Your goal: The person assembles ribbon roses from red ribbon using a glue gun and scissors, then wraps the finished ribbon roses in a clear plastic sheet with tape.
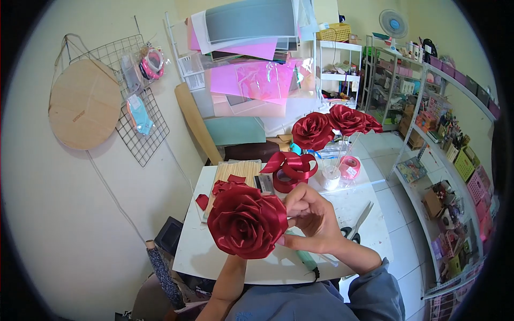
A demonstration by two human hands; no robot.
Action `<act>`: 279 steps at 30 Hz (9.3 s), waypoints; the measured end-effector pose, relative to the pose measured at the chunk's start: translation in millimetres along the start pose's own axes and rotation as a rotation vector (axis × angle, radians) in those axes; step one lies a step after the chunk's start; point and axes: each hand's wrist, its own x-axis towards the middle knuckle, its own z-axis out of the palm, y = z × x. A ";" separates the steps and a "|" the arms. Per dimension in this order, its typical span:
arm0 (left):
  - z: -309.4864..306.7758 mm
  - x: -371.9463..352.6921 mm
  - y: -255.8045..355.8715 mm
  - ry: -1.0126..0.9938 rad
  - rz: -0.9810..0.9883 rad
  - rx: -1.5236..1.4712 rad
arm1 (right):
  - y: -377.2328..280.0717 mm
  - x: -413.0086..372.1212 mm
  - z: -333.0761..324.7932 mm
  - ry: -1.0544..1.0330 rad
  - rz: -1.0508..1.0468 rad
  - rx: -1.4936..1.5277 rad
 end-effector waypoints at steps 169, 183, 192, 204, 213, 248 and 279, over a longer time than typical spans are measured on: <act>-4.4 -11.8 12.0 -0.309 -0.352 0.045 | -11.9 4.7 -18.1 0.190 -0.617 -0.878; -2.0 -15.9 22.1 -0.221 -0.334 0.035 | -14.1 6.0 -21.4 0.023 -0.718 -0.840; 0.1 -22.2 26.5 -0.180 -0.322 0.031 | -25.5 -2.1 -20.0 -0.189 -0.666 -0.819; 0.1 -25.3 26.7 -0.139 -0.288 0.046 | -30.4 -2.3 -12.3 -0.134 -0.695 -0.853; -2.6 -20.7 23.4 -0.072 -0.185 0.070 | -30.2 -2.8 -10.5 -0.149 -0.607 -0.846; -9.0 -4.1 9.8 0.029 -0.061 0.132 | -20.3 3.8 -65.5 -0.089 0.243 -1.144; -1.9 -3.7 0.9 -0.024 -0.035 0.309 | 4.6 -29.6 -53.9 0.491 0.124 -0.457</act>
